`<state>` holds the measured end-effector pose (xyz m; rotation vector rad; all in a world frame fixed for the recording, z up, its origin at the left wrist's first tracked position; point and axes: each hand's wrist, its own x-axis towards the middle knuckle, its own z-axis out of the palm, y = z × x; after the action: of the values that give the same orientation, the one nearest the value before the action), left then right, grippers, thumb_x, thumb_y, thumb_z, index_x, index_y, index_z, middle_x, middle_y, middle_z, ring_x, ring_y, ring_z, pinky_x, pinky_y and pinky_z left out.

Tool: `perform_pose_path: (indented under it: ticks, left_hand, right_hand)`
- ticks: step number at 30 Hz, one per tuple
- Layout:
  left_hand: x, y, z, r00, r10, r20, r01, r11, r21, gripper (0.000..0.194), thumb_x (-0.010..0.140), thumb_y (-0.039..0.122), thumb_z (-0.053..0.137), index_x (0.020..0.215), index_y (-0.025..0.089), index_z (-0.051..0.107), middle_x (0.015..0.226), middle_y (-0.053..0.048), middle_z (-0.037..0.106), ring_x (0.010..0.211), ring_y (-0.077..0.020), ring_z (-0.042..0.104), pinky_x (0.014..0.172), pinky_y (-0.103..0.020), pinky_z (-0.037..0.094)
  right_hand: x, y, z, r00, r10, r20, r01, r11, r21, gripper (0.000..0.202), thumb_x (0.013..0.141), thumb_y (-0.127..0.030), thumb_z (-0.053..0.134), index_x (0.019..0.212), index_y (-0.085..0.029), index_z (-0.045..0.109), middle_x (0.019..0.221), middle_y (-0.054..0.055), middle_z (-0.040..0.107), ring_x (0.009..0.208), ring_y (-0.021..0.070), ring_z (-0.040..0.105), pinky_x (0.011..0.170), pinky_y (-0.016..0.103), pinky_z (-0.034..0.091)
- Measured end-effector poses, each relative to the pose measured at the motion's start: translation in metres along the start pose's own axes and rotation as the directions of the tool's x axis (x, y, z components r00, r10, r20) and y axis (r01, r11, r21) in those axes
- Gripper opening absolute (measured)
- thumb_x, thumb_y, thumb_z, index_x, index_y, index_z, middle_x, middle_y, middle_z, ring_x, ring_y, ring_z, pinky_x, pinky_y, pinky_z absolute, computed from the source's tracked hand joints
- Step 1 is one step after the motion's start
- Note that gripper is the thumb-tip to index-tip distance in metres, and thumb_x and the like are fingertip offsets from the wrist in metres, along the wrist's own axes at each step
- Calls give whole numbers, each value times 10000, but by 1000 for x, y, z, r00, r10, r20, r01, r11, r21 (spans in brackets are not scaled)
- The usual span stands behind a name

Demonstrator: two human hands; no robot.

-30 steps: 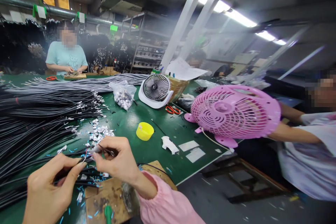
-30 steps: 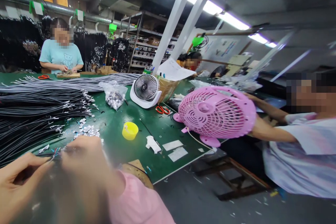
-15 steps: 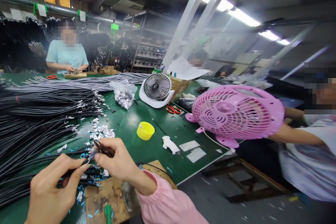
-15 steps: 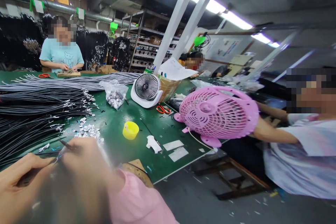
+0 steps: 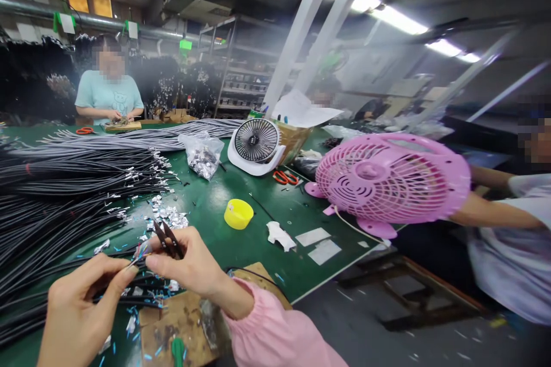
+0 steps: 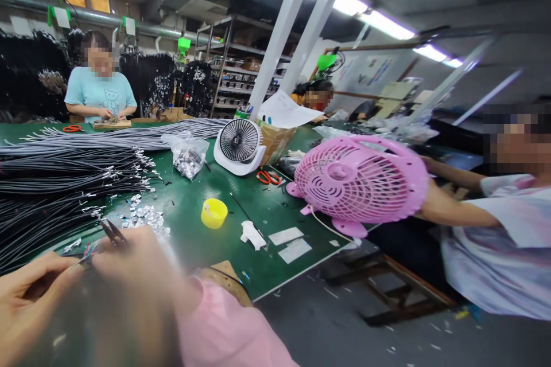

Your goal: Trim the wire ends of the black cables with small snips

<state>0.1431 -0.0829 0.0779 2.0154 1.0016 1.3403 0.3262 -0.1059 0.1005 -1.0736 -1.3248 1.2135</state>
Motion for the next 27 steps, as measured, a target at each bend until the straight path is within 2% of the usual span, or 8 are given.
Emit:
perform_pose_path:
  ticks: [3,5,7,10,15,19,23,27]
  left_hand:
    - [0,0,1,999,-37,25,38,999,-27,272,845,516,732,724,282,798,550,52,694,422,-128,607,452,-188,511]
    - [0,0,1,998,-61,34,62,997,-36,272,841,522,731,730,285,804,545,51,698,427,-132,615,435,-182,500]
    - [0,0,1,996,-83,35,85,996,-40,281,837,528,729,720,284,803,538,49,698,420,-130,609,413,-176,482]
    - [-1,1,0,992,-121,43,123,991,-49,315,824,542,728,666,275,782,524,43,691,415,-131,604,401,-175,469]
    - [-2,6,1,978,-192,78,198,977,-79,353,799,567,725,620,265,762,501,29,678,429,-144,603,406,-185,470]
    - [-1,9,1,964,-253,77,259,962,-84,375,782,586,718,601,259,754,488,24,656,418,-140,569,356,-186,411]
    - [0,13,2,955,-287,78,293,952,-92,376,748,593,726,593,251,746,496,20,658,425,-145,571,366,-194,422]
    - [-1,27,3,910,-410,56,414,904,-109,337,724,567,728,611,251,747,510,30,641,451,-139,562,343,-179,381]
  right_hand:
    - [2,10,-1,979,-200,-24,197,975,-107,265,810,-269,701,573,-187,613,551,-57,413,524,90,341,467,241,301]
    - [2,20,-4,933,-356,-59,330,907,-261,260,847,-313,707,621,-192,661,560,-44,472,532,102,382,486,246,346]
    - [1,27,-7,882,-467,-58,409,822,-396,263,881,-332,690,655,-197,683,579,-25,534,537,111,413,503,252,375]
    - [-1,30,-8,827,-562,-23,470,712,-522,260,904,-297,662,664,-199,676,594,-6,581,531,116,439,508,252,388]
    - [0,30,-7,770,-636,50,531,597,-601,230,873,-200,646,643,-202,649,601,1,610,555,129,512,536,247,433]
    - [2,34,-10,771,-625,118,562,583,-586,182,841,-219,688,660,-212,668,606,-12,628,551,129,520,544,247,453]
    - [2,30,-8,758,-652,12,539,617,-573,206,825,-194,665,621,-208,646,572,-17,602,526,122,496,516,245,419]
    - [0,21,-2,732,-675,-92,541,657,-525,152,817,-166,625,680,-194,683,589,-11,631,529,116,520,522,239,414]
